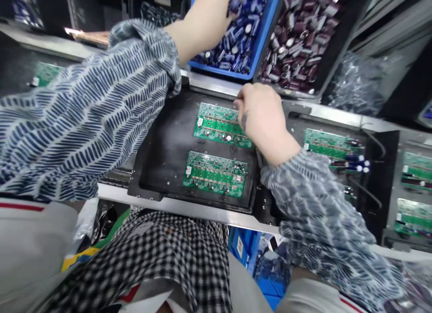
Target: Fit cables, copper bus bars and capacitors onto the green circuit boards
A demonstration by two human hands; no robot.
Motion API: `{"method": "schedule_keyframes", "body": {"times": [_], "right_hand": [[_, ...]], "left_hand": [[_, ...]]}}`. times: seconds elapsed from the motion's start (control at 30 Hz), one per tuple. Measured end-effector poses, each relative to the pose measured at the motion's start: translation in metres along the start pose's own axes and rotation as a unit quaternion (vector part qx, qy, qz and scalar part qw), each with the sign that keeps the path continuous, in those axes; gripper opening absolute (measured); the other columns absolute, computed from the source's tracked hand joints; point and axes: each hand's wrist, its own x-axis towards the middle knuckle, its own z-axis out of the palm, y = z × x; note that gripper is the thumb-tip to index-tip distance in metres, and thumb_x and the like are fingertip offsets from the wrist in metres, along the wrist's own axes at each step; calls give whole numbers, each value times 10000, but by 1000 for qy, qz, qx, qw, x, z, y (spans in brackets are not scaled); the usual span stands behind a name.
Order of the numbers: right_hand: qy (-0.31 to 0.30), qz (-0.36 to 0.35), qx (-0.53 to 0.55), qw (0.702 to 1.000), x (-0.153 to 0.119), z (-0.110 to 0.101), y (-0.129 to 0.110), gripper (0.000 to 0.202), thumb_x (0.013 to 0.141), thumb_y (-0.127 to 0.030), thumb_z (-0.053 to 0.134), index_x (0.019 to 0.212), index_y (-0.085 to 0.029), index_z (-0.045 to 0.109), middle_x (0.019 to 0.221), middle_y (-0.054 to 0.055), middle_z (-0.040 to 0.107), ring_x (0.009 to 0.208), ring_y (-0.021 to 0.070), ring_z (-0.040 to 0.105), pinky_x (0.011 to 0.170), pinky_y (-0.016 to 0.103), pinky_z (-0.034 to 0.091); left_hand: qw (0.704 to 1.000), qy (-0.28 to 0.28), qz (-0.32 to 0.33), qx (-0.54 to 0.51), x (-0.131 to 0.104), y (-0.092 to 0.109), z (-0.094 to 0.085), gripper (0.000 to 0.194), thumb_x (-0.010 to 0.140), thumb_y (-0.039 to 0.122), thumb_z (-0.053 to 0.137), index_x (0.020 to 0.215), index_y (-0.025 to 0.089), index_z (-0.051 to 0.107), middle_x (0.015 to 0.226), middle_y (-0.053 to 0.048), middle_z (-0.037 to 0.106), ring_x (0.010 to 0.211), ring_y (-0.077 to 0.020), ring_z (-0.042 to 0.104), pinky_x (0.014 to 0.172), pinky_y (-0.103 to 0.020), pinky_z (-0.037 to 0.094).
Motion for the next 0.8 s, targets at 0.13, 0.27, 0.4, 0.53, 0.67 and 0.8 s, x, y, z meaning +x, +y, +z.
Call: {"method": "schedule_keyframes", "body": {"times": [0.13, 0.27, 0.4, 0.53, 0.67, 0.8], "right_hand": [[43, 48, 19, 998, 19, 6, 24, 471, 949, -475, 545, 969, -28, 689, 1014, 150, 675, 1066, 291, 614, 929, 468, 441], [101, -6, 103, 990, -21, -28, 4, 424, 917, -327, 648, 1273, -107, 576, 1212, 187, 602, 1026, 242, 621, 888, 389, 504], [110, -60, 162, 979, -61, -53, -26, 426, 907, -383, 656, 1283, -215, 549, 1227, 131, 600, 1071, 260, 616, 817, 392, 548], [130, -127, 104, 978, -86, -51, -36, 195, 944, -382, 616, 1099, -267, 644, 1091, 67, 676, 1063, 252, 628, 905, 432, 518], [164, -184, 118, 962, -106, -49, -33, 168, 918, -277, 655, 1084, -301, 654, 998, 19, 704, 925, 211, 664, 822, 381, 535], [167, -51, 171, 970, -108, -47, -16, 175, 917, -228, 598, 1072, -285, 654, 895, 1, 679, 744, 168, 632, 685, 329, 515]], "left_hand": [[982, 106, -97, -120, -32, 36, -7, 279, 953, 297, 464, 1178, 148, 536, 1252, -35, 587, 929, -74, 460, 966, -307, 482], [867, 15, -180, -464, -75, 79, 0, 85, 961, 300, 517, 999, 289, 591, 1021, 90, 686, 812, -27, 489, 619, -212, 447], [761, -90, -213, -606, -116, 114, 16, 148, 928, 397, 608, 1000, 290, 681, 1088, 27, 710, 882, -102, 574, 558, -265, 458], [752, -140, -239, -598, -148, 147, 32, 283, 964, 446, 543, 977, 224, 718, 1055, -114, 694, 862, -160, 648, 504, -281, 438], [660, -147, -290, -677, -163, 170, 41, 249, 988, 333, 513, 945, 171, 697, 927, -109, 670, 707, -88, 608, 448, -180, 388], [504, -122, -370, -771, -163, 176, 51, 197, 969, 197, 488, 904, 108, 651, 802, -62, 613, 589, -24, 524, 429, -82, 340]]}}
